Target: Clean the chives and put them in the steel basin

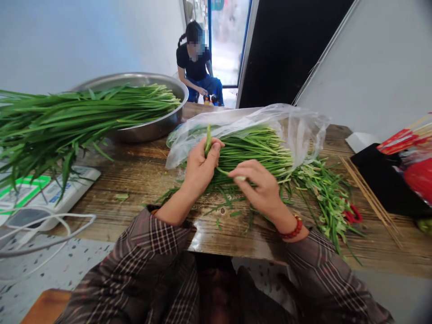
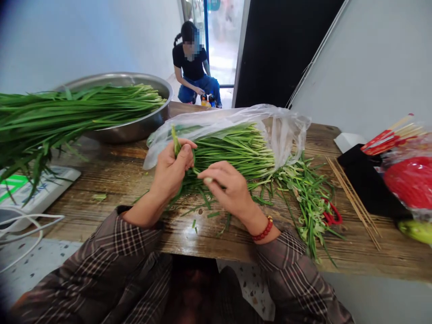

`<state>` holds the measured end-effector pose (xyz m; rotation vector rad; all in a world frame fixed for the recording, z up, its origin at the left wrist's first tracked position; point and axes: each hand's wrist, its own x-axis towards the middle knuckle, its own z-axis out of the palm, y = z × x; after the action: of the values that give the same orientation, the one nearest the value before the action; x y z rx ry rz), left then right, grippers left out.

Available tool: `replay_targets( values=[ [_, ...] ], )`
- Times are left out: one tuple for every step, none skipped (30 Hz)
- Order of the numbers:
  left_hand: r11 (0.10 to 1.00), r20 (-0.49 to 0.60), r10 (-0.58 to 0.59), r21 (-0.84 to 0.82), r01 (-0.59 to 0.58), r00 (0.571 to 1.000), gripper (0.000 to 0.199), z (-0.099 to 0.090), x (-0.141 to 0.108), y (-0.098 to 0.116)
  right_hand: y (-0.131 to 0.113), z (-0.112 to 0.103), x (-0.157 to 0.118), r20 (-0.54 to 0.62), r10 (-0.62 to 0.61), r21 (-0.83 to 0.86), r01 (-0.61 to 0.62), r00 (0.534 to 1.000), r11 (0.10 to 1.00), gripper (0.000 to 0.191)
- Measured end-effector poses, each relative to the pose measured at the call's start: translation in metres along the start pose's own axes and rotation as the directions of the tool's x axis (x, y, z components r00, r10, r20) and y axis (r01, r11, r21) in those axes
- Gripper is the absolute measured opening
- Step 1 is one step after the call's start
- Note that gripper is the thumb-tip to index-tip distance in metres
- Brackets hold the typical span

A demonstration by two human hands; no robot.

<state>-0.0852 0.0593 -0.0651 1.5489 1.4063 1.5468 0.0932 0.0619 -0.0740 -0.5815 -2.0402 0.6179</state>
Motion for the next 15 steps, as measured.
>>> replay_targets(
  values=[
    [1.000, -0.021, 0.024, 0.017, -0.023, 1.000, 0.030, -0.002, 0.000, 0.001, 0.002, -0.003, 0.001, -0.096, 0.110, 0.087, -0.102, 0.989, 0.991, 0.016],
    [0.998, -0.036, 0.053, 0.048, -0.051, 0.998, 0.031, -0.003, 0.000, 0.001, 0.006, -0.004, 0.001, -0.163, 0.224, 0.187, -0.193, 0.961, 0.963, 0.014],
    [0.992, -0.040, 0.084, 0.096, -0.080, 0.996, 0.031, -0.003, 0.000, 0.002, 0.010, -0.005, 0.001, -0.203, 0.330, 0.294, -0.264, 0.922, 0.919, 0.013],
    [0.982, -0.030, 0.121, 0.150, -0.115, 0.992, 0.030, -0.003, 0.000, 0.002, 0.014, -0.005, 0.002, -0.222, 0.416, 0.398, -0.307, 0.882, 0.864, 0.012],
    [0.967, -0.007, 0.163, 0.198, -0.159, 0.987, 0.030, -0.002, 0.000, 0.003, 0.018, -0.004, 0.002, -0.229, 0.477, 0.487, -0.325, 0.848, 0.811, 0.012],
    [0.949, 0.030, 0.209, 0.237, -0.210, 0.978, 0.030, -0.001, -0.001, 0.003, 0.021, -0.004, 0.003, -0.229, 0.517, 0.555, -0.326, 0.825, 0.765, 0.011],
    [0.928, 0.081, 0.250, 0.265, -0.263, 0.965, 0.030, 0.000, -0.001, 0.003, 0.023, -0.003, 0.003, -0.222, 0.541, 0.600, -0.324, 0.811, 0.732, 0.010],
    [0.907, 0.142, 0.282, 0.283, -0.312, 0.949, 0.030, 0.002, -0.001, 0.002, 0.025, -0.002, 0.004, -0.210, 0.552, 0.626, -0.322, 0.807, 0.710, 0.010],
    [0.890, 0.209, 0.299, 0.291, -0.351, 0.931, 0.029, 0.004, -0.001, 0.002, 0.025, -0.002, 0.004, -0.198, 0.554, 0.640, -0.322, 0.809, 0.698, 0.010],
    [0.879, 0.278, 0.298, 0.293, -0.376, 0.913, 0.029, 0.005, -0.001, 0.001, 0.025, -0.002, 0.005, -0.186, 0.549, 0.643, -0.322, 0.815, 0.695, 0.010],
    [0.876, 0.344, 0.279, 0.290, -0.384, 0.897, 0.028, 0.007, -0.001, 0.000, 0.025, -0.002, 0.005, -0.178, 0.539, 0.636, -0.322, 0.823, 0.702, 0.011],
    [0.879, 0.400, 0.249, 0.288, -0.379, 0.882, 0.028, 0.008, -0.002, -0.001, 0.024, -0.002, 0.005, -0.175, 0.523, 0.617, -0.320, 0.834, 0.718, 0.011],
    [0.885, 0.443, 0.214, 0.290, -0.365, 0.871, 0.028, 0.009, -0.003, -0.002, 0.024, -0.003, 0.004, -0.177, 0.500, 0.587, -0.317, 0.848, 0.745, 0.012],
    [0.889, 0.469, 0.182, 0.297, -0.349, 0.864, 0.028, 0.010, -0.004, -0.003, 0.024, -0.004, 0.004, -0.182, 0.472, 0.540, -0.314, 0.862, 0.781, 0.012],
    [0.890, 0.480, 0.158, 0.309, -0.335, 0.863, 0.027, 0.010, -0.005, -0.004, 0.023, -0.005, 0.004, -0.192, 0.440, 0.472, -0.311, 0.877, 0.825, 0.012]
  ],
)
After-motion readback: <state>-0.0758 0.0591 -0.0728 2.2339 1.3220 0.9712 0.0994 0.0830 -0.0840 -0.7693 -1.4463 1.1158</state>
